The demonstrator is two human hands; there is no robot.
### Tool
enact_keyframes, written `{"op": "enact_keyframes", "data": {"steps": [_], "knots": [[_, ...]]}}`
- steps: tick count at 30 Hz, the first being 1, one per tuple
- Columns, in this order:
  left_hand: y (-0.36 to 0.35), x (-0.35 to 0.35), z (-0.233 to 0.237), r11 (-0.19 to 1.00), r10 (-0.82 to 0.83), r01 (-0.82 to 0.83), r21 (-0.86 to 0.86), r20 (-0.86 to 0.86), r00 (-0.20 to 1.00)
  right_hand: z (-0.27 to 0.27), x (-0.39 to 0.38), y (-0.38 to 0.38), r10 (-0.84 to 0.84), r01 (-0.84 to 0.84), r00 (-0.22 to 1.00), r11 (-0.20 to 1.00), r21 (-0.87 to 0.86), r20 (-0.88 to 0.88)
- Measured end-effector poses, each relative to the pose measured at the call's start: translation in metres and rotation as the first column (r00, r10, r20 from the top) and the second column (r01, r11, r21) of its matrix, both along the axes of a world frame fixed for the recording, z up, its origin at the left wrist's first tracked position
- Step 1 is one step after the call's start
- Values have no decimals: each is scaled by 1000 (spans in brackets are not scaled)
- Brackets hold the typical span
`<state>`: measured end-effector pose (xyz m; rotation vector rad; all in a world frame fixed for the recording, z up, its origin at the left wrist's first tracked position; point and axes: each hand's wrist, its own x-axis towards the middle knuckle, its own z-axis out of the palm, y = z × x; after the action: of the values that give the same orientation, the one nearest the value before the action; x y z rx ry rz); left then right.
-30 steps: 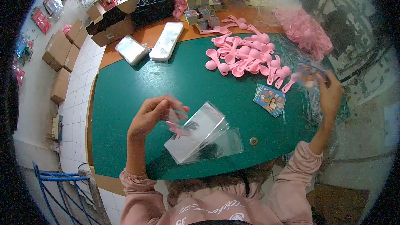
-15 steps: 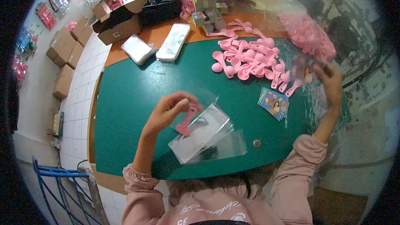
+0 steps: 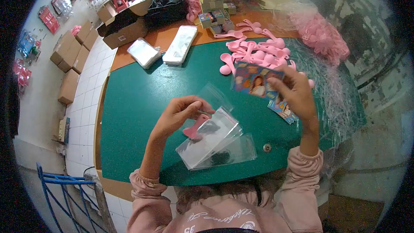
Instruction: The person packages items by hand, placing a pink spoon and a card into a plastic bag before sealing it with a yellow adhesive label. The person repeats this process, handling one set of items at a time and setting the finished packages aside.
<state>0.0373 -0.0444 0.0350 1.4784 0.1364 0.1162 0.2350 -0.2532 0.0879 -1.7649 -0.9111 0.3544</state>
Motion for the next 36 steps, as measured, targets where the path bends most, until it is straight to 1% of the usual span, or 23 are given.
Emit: {"op": "enact_keyframes", "data": {"steps": [2,3,5,6,10,11,12,13,15,16,17,19,20,22,23,25,28,29,31,33,34,35,36], "knots": [[-3,0,2,1000,-2,2,6,-16,1000,5,-25,11,94,-87,993,992,86,-77],[-3,0,3,1000,-9,9,13,-27,1000,4,-30,12,97,-90,992,992,87,-76],[-4,0,1,1000,11,-10,24,-40,999,5,-36,15,260,-263,965,960,-98,-43],[-4,-1,1,999,26,-24,35,-55,998,7,-39,16,291,-284,957,942,-179,14],[-5,-2,3,994,1,10,109,-109,994,6,-40,16,286,-276,956,953,-126,72],[-6,-3,5,998,-10,15,61,-77,997,7,-38,16,92,-86,988,995,-47,124],[-8,-4,6,1000,-21,22,13,-43,999,8,-37,16,-110,105,981,994,42,159],[-8,-4,8,1000,-22,23,15,-40,999,7,-35,15,-112,106,980,993,44,162],[-10,-3,11,1000,-16,16,9,-51,999,2,-33,13,-4,8,993,999,-33,121],[-10,-2,10,1000,-18,19,11,-51,999,4,-39,13,66,-65,997,998,14,-41],[-10,-2,9,1000,0,1,11,-49,999,3,-41,13,66,-65,997,998,14,-40],[-11,-3,9,1000,21,-20,9,-50,999,2,-44,13,90,-86,991,995,-42,95],[-12,-3,10,999,32,-30,25,-75,997,2,-44,13,90,-86,992,995,-41,93],[-11,-3,10,998,41,-37,44,-99,994,4,-43,15,229,-210,928,973,-94,293],[-11,-2,8,998,38,-32,61,-94,995,6,-43,15,228,-210,928,973,-92,293],[-11,-3,8,996,38,-31,78,-90,995,12,-45,14,284,-234,908,954,-188,309],[-14,-2,12,989,-13,23,145,-68,998,9,-48,19,391,-324,853,916,-236,345],[-16,-1,12,982,-34,47,182,-75,997,8,-49,23,388,-321,855,917,-236,345],[-20,1,12,973,-56,73,217,-83,995,4,-51,34,499,-419,824,855,-305,269],[-23,2,14,925,14,36,379,-128,992,-19,-53,49,504,-435,827,854,-283,249],[-22,1,11,893,14,26,449,-87,996,-29,-54,56,509,-481,812,861,-167,284],[-21,1,13,892,18,24,451,-88,996,-39,-53,62,511,-525,798,850,-48,319],[-22,0,17,807,118,24,590,-201,973,-47,-50,67,527,-545,788,837,-37,318]]}}
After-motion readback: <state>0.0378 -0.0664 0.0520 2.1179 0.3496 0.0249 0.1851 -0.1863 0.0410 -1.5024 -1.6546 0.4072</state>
